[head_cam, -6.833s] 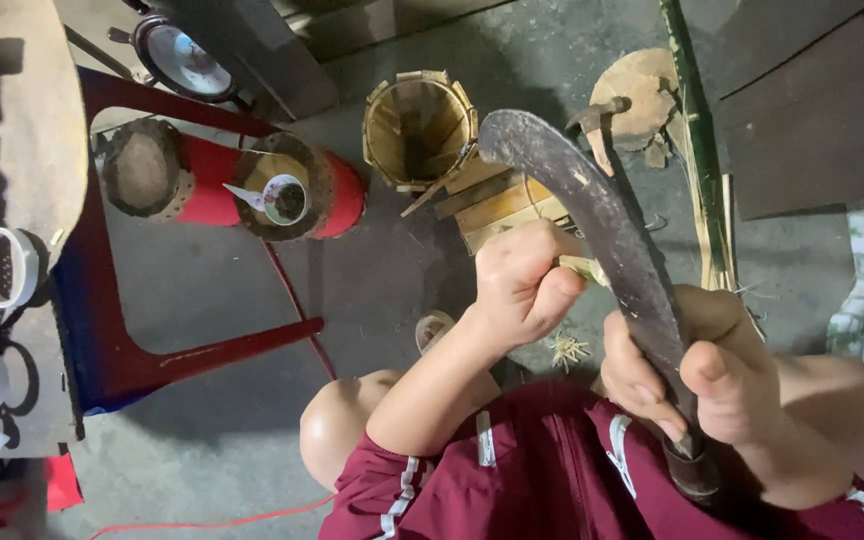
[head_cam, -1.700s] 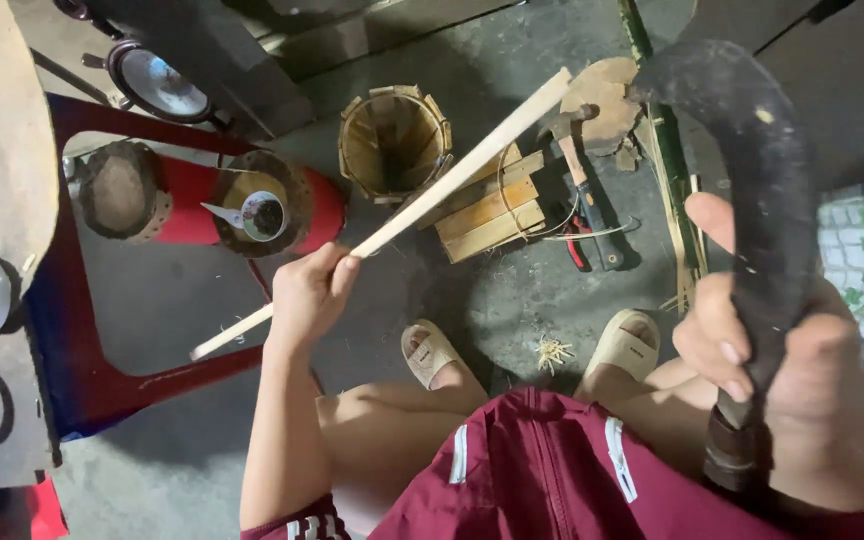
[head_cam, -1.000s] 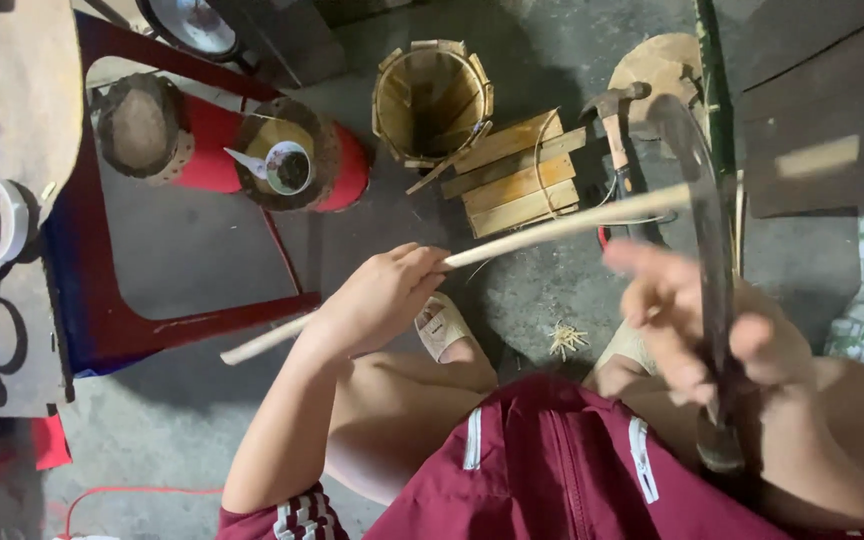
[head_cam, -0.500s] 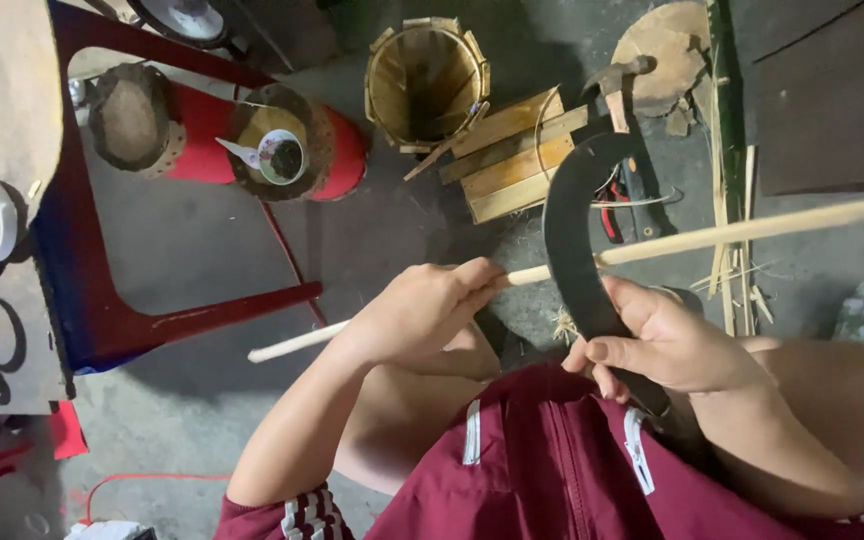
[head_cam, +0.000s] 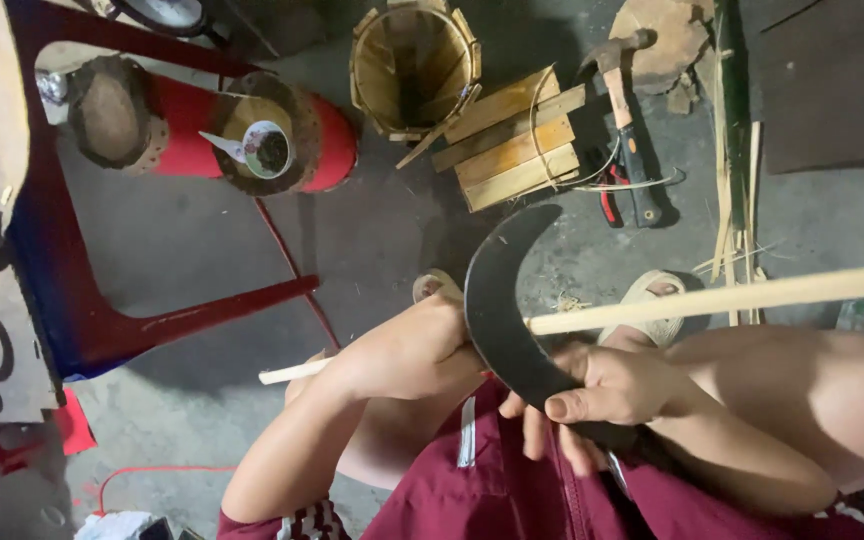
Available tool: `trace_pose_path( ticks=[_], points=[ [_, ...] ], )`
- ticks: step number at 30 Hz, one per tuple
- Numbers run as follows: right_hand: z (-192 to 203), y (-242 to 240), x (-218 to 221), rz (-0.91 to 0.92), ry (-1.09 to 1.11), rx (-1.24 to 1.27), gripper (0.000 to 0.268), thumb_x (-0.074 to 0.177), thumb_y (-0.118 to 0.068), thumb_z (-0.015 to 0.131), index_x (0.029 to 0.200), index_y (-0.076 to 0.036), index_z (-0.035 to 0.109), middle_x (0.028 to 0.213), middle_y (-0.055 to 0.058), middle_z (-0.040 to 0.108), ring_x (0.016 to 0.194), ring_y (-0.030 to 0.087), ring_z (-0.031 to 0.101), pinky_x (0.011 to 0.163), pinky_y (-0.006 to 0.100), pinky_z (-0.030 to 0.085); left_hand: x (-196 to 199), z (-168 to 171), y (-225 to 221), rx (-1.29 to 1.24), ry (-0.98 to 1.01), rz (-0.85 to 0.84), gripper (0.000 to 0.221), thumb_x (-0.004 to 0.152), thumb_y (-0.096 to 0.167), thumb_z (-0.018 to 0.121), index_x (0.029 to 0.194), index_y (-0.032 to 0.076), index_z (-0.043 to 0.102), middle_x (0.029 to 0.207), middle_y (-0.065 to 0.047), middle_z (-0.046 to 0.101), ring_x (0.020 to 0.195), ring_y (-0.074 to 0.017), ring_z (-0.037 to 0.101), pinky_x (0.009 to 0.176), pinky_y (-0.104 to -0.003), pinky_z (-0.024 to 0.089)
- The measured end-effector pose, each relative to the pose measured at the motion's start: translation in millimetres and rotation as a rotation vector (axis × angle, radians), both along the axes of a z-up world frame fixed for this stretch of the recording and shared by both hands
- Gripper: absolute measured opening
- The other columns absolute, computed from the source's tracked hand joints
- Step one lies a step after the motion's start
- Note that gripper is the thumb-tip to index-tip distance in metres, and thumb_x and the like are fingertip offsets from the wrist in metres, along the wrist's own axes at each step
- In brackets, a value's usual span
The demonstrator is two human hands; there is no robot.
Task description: Shaping and smoothing thin strips of wood or bamboo using a curved hand blade while sitting on the floor.
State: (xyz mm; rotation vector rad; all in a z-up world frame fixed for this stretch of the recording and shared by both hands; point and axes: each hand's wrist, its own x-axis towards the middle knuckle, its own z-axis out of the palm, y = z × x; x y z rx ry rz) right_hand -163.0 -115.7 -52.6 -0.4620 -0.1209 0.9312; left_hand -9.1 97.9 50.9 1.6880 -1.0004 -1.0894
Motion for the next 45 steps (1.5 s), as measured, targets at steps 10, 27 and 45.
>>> trace_pose_path(
  ticks=[10, 27, 45],
  points=[
    [5, 4, -3, 0.084, -0.038, -0.157, 0.037, 0.105, -0.020, 0.054, 0.123, 0.011, 0.066, 0.077, 0.017, 0.072, 0.048, 0.017, 0.059, 0.043, 0.025, 0.048, -9, 7, 3, 0.014, -0.023, 0.065, 0.031, 0.076, -0.003, 0.059, 0.106, 0.002, 0.067, 0.091, -0.014, 0.074, 0.070, -0.0289, 0.067, 0.063, -0.036, 0.055],
    [6, 24, -24, 0.133, 0.058, -0.248, 0.022, 0.105, -0.018, 0.060, 0.103, 0.002, 0.070, 0.067, 0.008, 0.064, 0.046, 0.013, 0.052, 0.043, 0.024, 0.042, -41, 0, 35, 0.212, -0.050, 0.102, 0.021, 0.074, 0.001, 0.065, 0.094, 0.004, 0.070, 0.075, -0.010, 0.074, 0.056, -0.0280, 0.069, 0.052, -0.036, 0.055],
    [-17, -33, -53, -0.233, -0.029, -0.361, 0.017, 0.102, -0.014, 0.058, 0.101, 0.000, 0.068, 0.077, 0.011, 0.068, 0.053, 0.016, 0.061, 0.041, 0.028, 0.046, -79, -14, 85, 0.564, 0.022, 0.225, 0.007, 0.094, 0.019, 0.062, 0.098, 0.014, 0.066, 0.063, 0.000, 0.075, 0.045, -0.0192, 0.067, 0.046, -0.033, 0.052]
  ],
)
